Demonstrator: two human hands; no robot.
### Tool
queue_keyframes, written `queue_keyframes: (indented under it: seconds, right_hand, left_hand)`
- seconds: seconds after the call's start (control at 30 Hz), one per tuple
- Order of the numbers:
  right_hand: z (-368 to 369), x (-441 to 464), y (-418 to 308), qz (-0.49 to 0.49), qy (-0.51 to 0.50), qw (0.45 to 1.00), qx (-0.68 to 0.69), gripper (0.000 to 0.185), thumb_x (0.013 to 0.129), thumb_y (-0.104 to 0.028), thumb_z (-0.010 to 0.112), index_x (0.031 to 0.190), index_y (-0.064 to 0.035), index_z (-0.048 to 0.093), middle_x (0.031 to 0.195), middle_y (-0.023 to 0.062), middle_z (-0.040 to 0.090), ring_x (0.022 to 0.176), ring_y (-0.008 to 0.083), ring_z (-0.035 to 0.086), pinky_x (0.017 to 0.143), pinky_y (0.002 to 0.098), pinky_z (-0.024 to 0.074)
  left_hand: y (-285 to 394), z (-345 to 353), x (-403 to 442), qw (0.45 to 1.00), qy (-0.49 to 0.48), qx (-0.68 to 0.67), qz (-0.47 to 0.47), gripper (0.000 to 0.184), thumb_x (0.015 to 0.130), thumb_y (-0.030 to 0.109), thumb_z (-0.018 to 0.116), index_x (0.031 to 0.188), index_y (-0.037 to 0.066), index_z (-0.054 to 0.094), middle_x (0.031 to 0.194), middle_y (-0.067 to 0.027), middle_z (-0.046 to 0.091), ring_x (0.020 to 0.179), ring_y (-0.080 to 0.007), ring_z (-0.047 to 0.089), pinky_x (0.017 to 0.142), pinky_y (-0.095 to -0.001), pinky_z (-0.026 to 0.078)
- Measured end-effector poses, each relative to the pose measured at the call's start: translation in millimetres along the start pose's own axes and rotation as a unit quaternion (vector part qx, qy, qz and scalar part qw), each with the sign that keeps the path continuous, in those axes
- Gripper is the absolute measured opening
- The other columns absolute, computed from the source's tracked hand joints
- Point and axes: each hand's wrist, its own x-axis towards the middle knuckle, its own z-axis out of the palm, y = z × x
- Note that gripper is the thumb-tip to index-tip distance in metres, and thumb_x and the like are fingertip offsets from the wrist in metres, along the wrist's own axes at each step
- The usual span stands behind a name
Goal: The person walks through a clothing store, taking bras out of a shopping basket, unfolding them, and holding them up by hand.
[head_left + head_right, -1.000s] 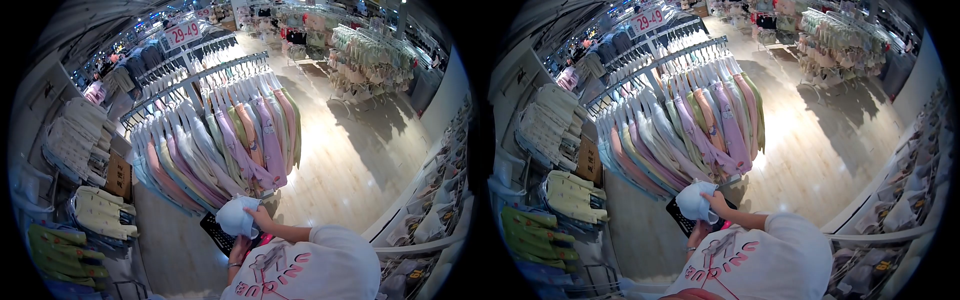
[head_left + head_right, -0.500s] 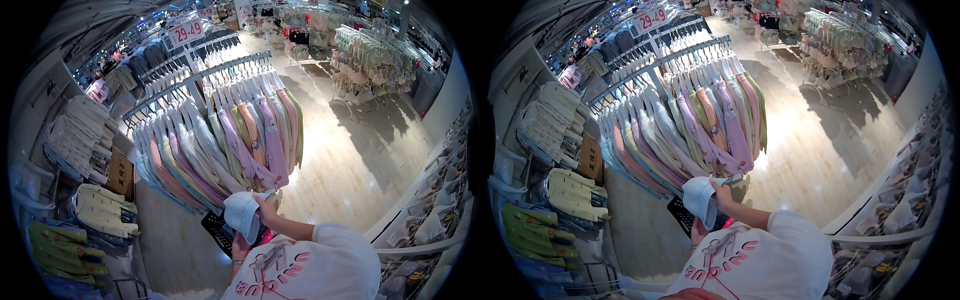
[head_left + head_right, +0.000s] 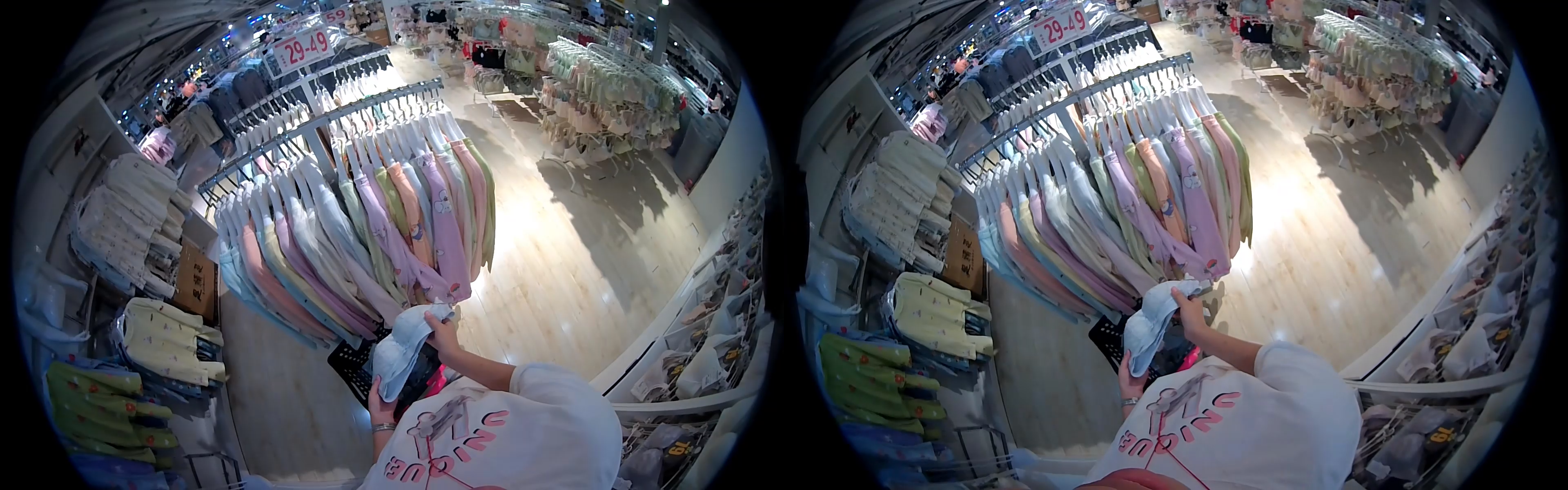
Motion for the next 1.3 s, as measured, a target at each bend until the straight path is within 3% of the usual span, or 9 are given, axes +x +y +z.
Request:
queue_keyframes:
  seconds: [0.23, 0.33, 0.43, 0.53, 0.77, 0.97, 1.3]
  right_hand:
    - [-10, 16, 6, -0.001, -0.024, 0.999, 0.033, 0.035, 0.083, -0.031, 0.062, 0.102, -0.0037, 0.054, 0.085, 0.0047, 0.061, 0.073, 0.0149, 0.061, 0.061, 0.0258, 0.049]
    - [-2, 10, -11, -0.004, -0.021, 0.997, 0.081, 0.034, 0.084, -0.029, 0.061, 0.104, -0.0035, 0.052, 0.088, 0.0058, 0.061, 0.077, 0.0165, 0.062, 0.065, 0.0287, 0.051]
    - [-8, 12, -16, -0.008, 0.005, 1.0, 0.01, 0.033, 0.085, -0.027, 0.06, 0.106, -0.004, 0.049, 0.09, 0.007, 0.06, 0.08, 0.0177, 0.062, 0.067, 0.0312, 0.052]
    - [-4, 6, -27, -0.001, 0.018, 0.999, -0.035, 0.033, 0.085, -0.026, 0.06, 0.106, -0.0035, 0.049, 0.091, 0.0075, 0.061, 0.08, 0.0179, 0.062, 0.067, 0.0309, 0.0521]
    - [-4, 7, -20, 0.006, 0.022, 0.999, -0.022, 0.031, 0.085, -0.025, 0.059, 0.104, -0.0023, 0.052, 0.088, 0.0057, 0.061, 0.075, 0.0148, 0.062, 0.062, 0.0283, 0.0499]
    - [-11, 11, -16, 0.013, 0.005, 0.998, -0.053, 0.035, 0.083, -0.026, 0.062, 0.106, -0.0018, 0.051, 0.093, 0.0078, 0.06, 0.079, 0.0166, 0.062, 0.065, 0.0292, 0.0514]
    - [-19, 14, -11, 0.006, 0.009, 0.998, -0.065, 0.032, 0.084, -0.028, 0.061, 0.104, -0.0044, 0.053, 0.089, 0.0042, 0.06, 0.073, 0.0141, 0.06, 0.058, 0.0266, 0.0477]
  left_hand:
    - [7, 10, -16, 0.996, 0.011, 0.085, -0.003, 0.053, 0.09, 0.038, 0.051, 0.131, 0.006, 0.041, 0.129, -0.0106, 0.049, 0.117, -0.0258, 0.048, 0.097, -0.0407, 0.039]
    - [12, 1, -19, 0.995, 0.003, 0.095, -0.017, 0.044, 0.09, 0.038, 0.05, 0.124, 0.009, 0.048, 0.12, -0.0081, 0.056, 0.109, -0.0219, 0.053, 0.092, -0.0379, 0.042]
    - [21, -32, -11, 0.997, -0.069, 0.026, -0.036, 0.035, 0.091, 0.04, 0.048, 0.107, 0.01, 0.058, 0.102, -0.0032, 0.064, 0.093, -0.0178, 0.06, 0.078, -0.0327, 0.048]
    - [23, -22, -20, 0.998, -0.022, 0.059, -0.008, 0.024, 0.092, 0.032, 0.05, 0.102, 0.011, 0.058, 0.097, -0.0003, 0.063, 0.088, -0.0138, 0.058, 0.077, -0.0295, 0.046]
    - [29, -13, -23, 0.998, 0.024, 0.059, 0.03, 0.025, 0.091, 0.03, 0.05, 0.104, 0.01, 0.058, 0.1, -0.0028, 0.063, 0.095, -0.0164, 0.057, 0.083, -0.0329, 0.044]
    - [25, -14, -22, 0.997, 0.042, 0.056, 0.034, 0.028, 0.09, 0.031, 0.052, 0.106, 0.009, 0.057, 0.105, -0.0046, 0.062, 0.098, -0.0182, 0.057, 0.086, -0.034, 0.044]
    - [14, -23, -17, 0.993, 0.07, 0.097, 0.024, 0.031, 0.09, 0.032, 0.051, 0.11, 0.009, 0.056, 0.112, -0.0044, 0.059, 0.105, -0.0189, 0.053, 0.089, -0.0356, 0.042]
